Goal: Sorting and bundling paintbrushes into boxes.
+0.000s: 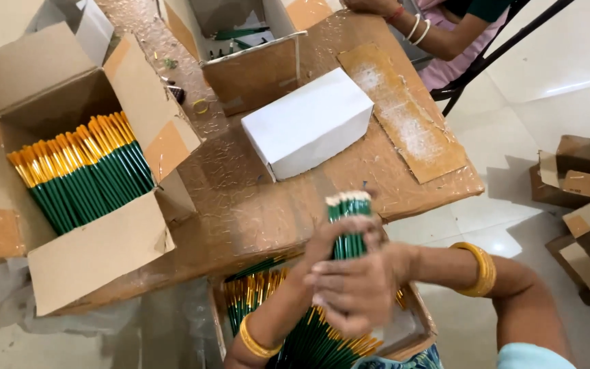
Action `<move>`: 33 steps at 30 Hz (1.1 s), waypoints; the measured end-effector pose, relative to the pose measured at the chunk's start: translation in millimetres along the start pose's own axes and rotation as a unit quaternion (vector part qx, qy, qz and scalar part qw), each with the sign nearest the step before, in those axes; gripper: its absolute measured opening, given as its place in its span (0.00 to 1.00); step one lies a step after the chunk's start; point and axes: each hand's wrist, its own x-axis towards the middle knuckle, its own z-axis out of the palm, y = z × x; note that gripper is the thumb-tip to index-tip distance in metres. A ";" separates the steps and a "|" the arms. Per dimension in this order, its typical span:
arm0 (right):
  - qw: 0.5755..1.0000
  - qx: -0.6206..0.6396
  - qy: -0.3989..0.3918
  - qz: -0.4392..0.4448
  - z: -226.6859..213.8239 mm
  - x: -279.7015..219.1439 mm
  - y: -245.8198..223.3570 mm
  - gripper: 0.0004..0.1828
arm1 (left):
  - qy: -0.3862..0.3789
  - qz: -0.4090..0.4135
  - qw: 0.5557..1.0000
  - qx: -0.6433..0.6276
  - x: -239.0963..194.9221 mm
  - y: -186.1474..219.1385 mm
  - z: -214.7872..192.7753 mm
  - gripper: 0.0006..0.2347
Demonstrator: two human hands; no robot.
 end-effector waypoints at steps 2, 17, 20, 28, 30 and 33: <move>0.996 0.079 0.026 0.033 -10.5 5.6 -6.7 0.11 | 0.003 0.034 0.998 0.060 -5.2 12.4 21.9 0.33; 0.632 0.268 0.258 0.680 65.4 -111.3 22.7 0.12 | 0.180 0.268 0.584 0.745 53.3 161.0 -118.6 0.54; 0.641 0.261 0.253 0.676 65.6 -112.1 23.2 0.12 | 0.192 0.297 0.531 0.770 37.8 157.5 -109.4 0.51; 0.581 0.310 0.328 0.677 56.4 -119.6 36.0 0.11 | 0.188 0.443 0.491 0.726 17.8 154.4 -115.4 0.43; 0.539 0.340 0.417 0.649 51.0 -122.3 47.8 0.11 | 0.206 0.454 0.564 0.658 13.7 154.7 -106.1 0.37; 0.560 0.332 0.453 0.609 42.6 -124.4 73.7 0.11 | 0.206 0.449 0.735 0.464 15.7 150.8 -96.0 0.32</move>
